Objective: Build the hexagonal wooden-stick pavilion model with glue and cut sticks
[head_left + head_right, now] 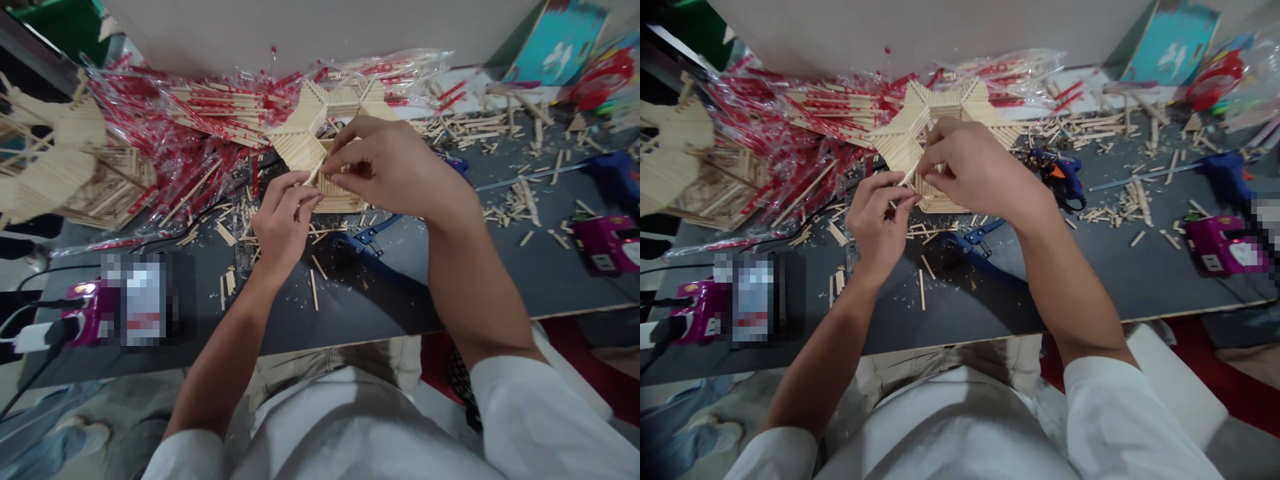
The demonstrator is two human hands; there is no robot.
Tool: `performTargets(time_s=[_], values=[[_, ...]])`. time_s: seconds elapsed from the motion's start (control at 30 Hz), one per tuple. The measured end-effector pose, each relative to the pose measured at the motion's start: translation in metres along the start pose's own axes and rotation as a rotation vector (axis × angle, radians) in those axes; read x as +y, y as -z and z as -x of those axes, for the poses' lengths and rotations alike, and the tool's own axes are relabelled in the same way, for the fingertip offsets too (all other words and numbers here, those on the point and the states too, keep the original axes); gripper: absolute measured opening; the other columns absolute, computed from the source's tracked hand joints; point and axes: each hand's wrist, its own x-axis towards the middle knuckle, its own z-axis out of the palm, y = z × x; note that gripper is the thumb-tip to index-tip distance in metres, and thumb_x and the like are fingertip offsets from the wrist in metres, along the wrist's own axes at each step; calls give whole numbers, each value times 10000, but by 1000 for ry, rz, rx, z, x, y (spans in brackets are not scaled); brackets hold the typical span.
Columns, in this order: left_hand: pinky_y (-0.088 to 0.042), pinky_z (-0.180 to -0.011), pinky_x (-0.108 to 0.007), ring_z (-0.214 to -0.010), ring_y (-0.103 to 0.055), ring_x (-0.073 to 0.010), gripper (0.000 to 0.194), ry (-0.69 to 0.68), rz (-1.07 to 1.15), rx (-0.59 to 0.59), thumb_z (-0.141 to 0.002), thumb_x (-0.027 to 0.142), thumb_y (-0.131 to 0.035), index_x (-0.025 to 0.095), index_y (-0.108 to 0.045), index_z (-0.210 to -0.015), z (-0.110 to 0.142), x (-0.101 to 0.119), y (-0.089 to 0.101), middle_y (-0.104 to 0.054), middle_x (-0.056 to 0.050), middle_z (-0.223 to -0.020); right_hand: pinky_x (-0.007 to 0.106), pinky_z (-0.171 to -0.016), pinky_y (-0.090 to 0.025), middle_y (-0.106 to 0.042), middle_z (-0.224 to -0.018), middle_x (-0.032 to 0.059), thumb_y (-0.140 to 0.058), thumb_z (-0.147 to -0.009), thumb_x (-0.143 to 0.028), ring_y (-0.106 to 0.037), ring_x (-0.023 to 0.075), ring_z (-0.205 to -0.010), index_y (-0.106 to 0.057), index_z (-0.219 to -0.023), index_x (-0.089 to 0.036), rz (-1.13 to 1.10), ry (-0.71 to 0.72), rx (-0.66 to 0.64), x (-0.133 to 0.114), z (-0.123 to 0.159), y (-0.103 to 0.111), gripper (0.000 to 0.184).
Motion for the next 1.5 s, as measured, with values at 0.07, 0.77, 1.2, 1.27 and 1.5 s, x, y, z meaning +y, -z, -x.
performTargets(time_s=[0.07, 0.77, 1.2, 1.27, 1.5], values=[[-630, -918, -302, -1140, -724, -174, 179, 18, 16, -10, -1062, 368, -605, 252, -718, -985, 0, 0, 0, -754, -49, -1204, 410, -752, -473, -726, -1168, 68, -597, -932, -254, -656, 254, -882, -823, -948, -299, 10, 15, -13, 0, 0, 0, 231], [-628, -776, -296, -1089, -731, -179, 247, 39, -5, 0, -1086, 463, -534, 240, -637, -1070, 8, -7, -7, -727, -77, -1248, 462, -909, -499, -727, -1174, 49, -669, -883, -336, -630, 328, -1110, -796, -862, -358, -108, -44, -9, 0, 0, -2, 130], [-609, -752, -272, -1022, -736, -171, 237, 100, 162, 32, -1029, 457, -653, 224, -673, -984, 5, -5, -7, -748, -69, -1193, 475, -1058, -472, -727, -1202, 56, -578, -935, -332, -618, 321, -1189, -813, -995, -375, -40, -102, -65, -3, 0, 0, 246], [-603, -753, -271, -1025, -734, -168, 217, 92, 183, 41, -1027, 441, -661, 226, -673, -995, 5, -6, -7, -746, -60, -1197, 469, -1050, -461, -717, -1218, 55, -551, -943, -331, -626, 305, -1145, -809, -981, -367, -32, -86, -60, -3, 1, 0, 263], [-592, -742, -272, -1011, -734, -168, 178, 47, 203, 66, -1027, 410, -667, 234, -669, -1000, 4, -7, -8, -749, -55, -1186, 456, -1006, -458, -686, -1260, 66, -550, -922, -292, -637, 290, -1076, -799, -940, -332, -15, -58, -35, -4, 0, -2, 254]])
